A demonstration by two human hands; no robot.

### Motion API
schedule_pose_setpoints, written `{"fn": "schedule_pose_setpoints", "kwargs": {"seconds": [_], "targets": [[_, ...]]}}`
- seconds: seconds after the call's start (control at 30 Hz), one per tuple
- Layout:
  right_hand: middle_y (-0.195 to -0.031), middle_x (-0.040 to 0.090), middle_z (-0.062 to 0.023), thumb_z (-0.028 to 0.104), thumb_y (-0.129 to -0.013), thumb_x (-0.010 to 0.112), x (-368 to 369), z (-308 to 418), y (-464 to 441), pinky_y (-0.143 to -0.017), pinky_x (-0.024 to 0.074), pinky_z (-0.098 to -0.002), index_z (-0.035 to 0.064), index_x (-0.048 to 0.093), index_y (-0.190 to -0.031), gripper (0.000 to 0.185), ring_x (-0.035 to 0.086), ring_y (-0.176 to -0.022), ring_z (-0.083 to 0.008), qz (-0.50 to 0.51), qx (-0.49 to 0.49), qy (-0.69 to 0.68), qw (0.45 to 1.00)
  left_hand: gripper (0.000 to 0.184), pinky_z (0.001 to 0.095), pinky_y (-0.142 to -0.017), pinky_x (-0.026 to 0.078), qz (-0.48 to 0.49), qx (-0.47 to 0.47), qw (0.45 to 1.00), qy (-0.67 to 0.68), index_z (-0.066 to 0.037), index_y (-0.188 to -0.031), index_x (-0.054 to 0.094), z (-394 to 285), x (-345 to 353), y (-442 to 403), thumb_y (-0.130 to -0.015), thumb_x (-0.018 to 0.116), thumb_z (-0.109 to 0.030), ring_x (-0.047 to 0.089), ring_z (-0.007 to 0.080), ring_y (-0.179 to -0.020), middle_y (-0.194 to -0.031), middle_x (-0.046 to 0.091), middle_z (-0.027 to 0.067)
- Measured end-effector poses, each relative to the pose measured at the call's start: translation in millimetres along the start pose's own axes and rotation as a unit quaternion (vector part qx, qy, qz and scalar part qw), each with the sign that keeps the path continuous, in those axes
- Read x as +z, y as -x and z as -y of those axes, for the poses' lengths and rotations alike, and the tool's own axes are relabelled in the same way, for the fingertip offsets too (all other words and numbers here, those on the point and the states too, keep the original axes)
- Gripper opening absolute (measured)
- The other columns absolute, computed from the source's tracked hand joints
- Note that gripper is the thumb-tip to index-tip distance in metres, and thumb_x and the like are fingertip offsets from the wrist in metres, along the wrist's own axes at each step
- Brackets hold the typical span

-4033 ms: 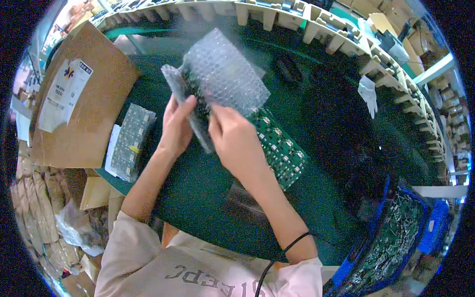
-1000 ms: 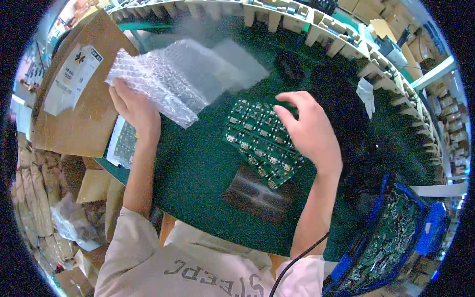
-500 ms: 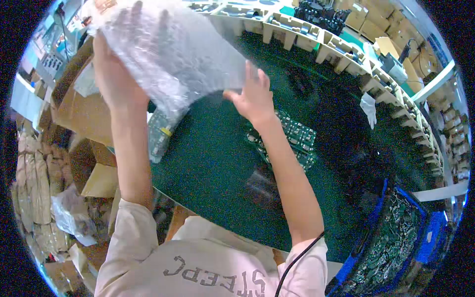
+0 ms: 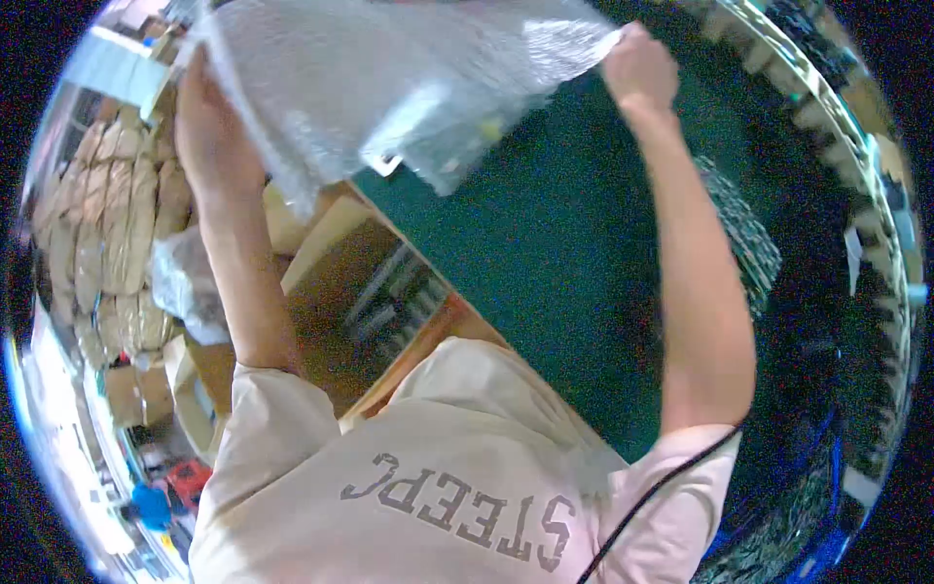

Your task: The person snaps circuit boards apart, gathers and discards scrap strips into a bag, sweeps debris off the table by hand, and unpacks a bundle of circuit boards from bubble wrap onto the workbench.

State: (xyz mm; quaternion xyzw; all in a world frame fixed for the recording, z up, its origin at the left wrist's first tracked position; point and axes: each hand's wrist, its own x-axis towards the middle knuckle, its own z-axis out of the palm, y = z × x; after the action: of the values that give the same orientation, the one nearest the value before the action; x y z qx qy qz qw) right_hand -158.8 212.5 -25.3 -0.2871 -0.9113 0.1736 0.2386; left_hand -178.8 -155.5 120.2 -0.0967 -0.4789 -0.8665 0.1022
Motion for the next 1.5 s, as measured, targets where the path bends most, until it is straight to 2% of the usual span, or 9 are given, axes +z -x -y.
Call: {"fn": "schedule_pose_setpoints", "kwargs": {"seconds": [0.17, 0.53, 0.6, 0.7, 0.83, 0.93, 1.07, 1.13, 1.5], "targets": [[-0.103, 0.073, -0.0180, 0.030, -0.099, 0.050, -78, 108, 2, -0.078, 0.0534, -0.0398, 0.0050, 0.069, -0.116, 0.036, 0.068, -0.090, -0.0334, -0.046, -0.144, -0.146, 0.978, 0.046, 0.0371, -0.083, 0.054, -0.019, -0.108, 0.994, -0.011, -0.001, -0.134, 0.058, -6, -15, 16, -0.110, 0.045, -0.037, 0.067, 0.0208, -0.092, -0.114, 0.070, 0.0127], [-0.086, 0.069, -0.0143, 0.019, -0.099, 0.057, -93, 324, 214, -0.070, 0.0498, -0.0281, 0.0004, 0.069, -0.103, 0.022, 0.061, -0.072, -0.0222, 0.396, -0.494, -0.387, 0.670, 0.045, 0.0326, -0.087, 0.058, -0.085, 0.022, 0.970, -0.229, -0.014, -0.145, 0.051, -106, -138, 47, -0.103, 0.062, -0.029, 0.065, 0.0168, -0.105, -0.126, 0.064, 0.0114], [-0.083, 0.069, -0.0137, 0.016, -0.099, 0.058, -81, 334, 236, -0.069, 0.0492, -0.0260, -0.0004, 0.070, -0.100, 0.020, 0.060, -0.069, -0.0202, 0.424, -0.495, -0.379, 0.657, 0.029, 0.0319, -0.077, 0.054, -0.174, 0.206, 0.798, -0.540, 0.003, -0.112, 0.069, -161, -203, 72, -0.097, 0.065, -0.021, 0.068, 0.0218, -0.086, -0.105, 0.073, 0.0163], [-0.099, 0.074, -0.0119, 0.014, -0.097, 0.062, -59, 329, 265, -0.074, 0.0526, -0.0330, -0.0006, 0.068, -0.113, 0.022, 0.066, -0.078, -0.0218, 0.445, -0.476, -0.319, 0.688, 0.033, 0.0300, -0.057, 0.058, -0.308, 0.342, 0.643, -0.612, 0.006, -0.114, 0.064, -250, -328, 109, -0.089, 0.071, -0.014, 0.070, 0.0251, -0.077, -0.099, 0.072, 0.0183], [-0.100, 0.073, -0.0112, 0.012, -0.097, 0.062, -21, 310, 288, -0.075, 0.0520, -0.0324, -0.0009, 0.067, -0.113, 0.021, 0.065, -0.080, -0.0209, 0.574, -0.382, -0.216, 0.692, 0.063, 0.0515, -0.115, 0.034, -0.457, 0.412, 0.297, -0.730, 0.015, -0.143, 0.036, -273, -581, 260, -0.102, 0.061, -0.026, 0.047, 0.0480, -0.130, -0.141, 0.044, 0.0378], [-0.101, 0.072, -0.0118, 0.011, -0.097, 0.061, -4, 286, 307, -0.078, 0.0531, -0.0317, -0.0014, 0.067, -0.114, 0.021, 0.066, -0.083, -0.0210, 0.615, -0.309, -0.211, 0.694, 0.069, 0.0543, -0.116, 0.031, -0.502, 0.093, 0.363, -0.780, 0.009, -0.148, 0.034, -145, -578, 373, -0.102, 0.057, -0.037, 0.042, 0.0494, -0.134, -0.149, 0.038, 0.0336], [-0.102, 0.072, -0.0126, 0.010, -0.098, 0.061, 8, 260, 329, -0.082, 0.0540, -0.0310, -0.0020, 0.066, -0.116, 0.022, 0.067, -0.086, -0.0211, 0.636, -0.230, -0.225, 0.701, 0.081, 0.0639, -0.118, 0.023, -0.229, -0.402, 0.534, -0.708, -0.001, -0.153, 0.031, 48, -569, 519, -0.095, 0.056, -0.053, 0.030, 0.0483, -0.145, -0.160, 0.030, 0.0242], [-0.101, 0.072, -0.0139, 0.010, -0.097, 0.061, 10, 249, 337, -0.078, 0.0537, -0.0328, -0.0031, 0.066, -0.115, 0.023, 0.066, -0.082, -0.0225, 0.615, -0.215, -0.225, 0.725, 0.099, 0.0683, -0.119, 0.016, -0.190, -0.470, 0.560, -0.656, -0.007, -0.157, 0.023, 77, -581, 527, -0.087, 0.061, -0.065, 0.012, 0.0473, -0.153, -0.167, 0.012, 0.0229], [-0.109, 0.073, -0.0084, 0.012, -0.094, 0.065, -30, 197, 351, -0.083, 0.0523, -0.0319, 0.0006, 0.067, -0.120, 0.028, 0.067, -0.090, -0.0219, 0.454, -0.191, -0.248, 0.834, 0.075, 0.0602, -0.108, 0.026, -0.083, -0.450, 0.489, -0.743, -0.006, -0.145, 0.034, 99, -689, 418, -0.091, 0.060, -0.050, 0.027, 0.0417, -0.136, -0.150, 0.027, 0.0198]]}}
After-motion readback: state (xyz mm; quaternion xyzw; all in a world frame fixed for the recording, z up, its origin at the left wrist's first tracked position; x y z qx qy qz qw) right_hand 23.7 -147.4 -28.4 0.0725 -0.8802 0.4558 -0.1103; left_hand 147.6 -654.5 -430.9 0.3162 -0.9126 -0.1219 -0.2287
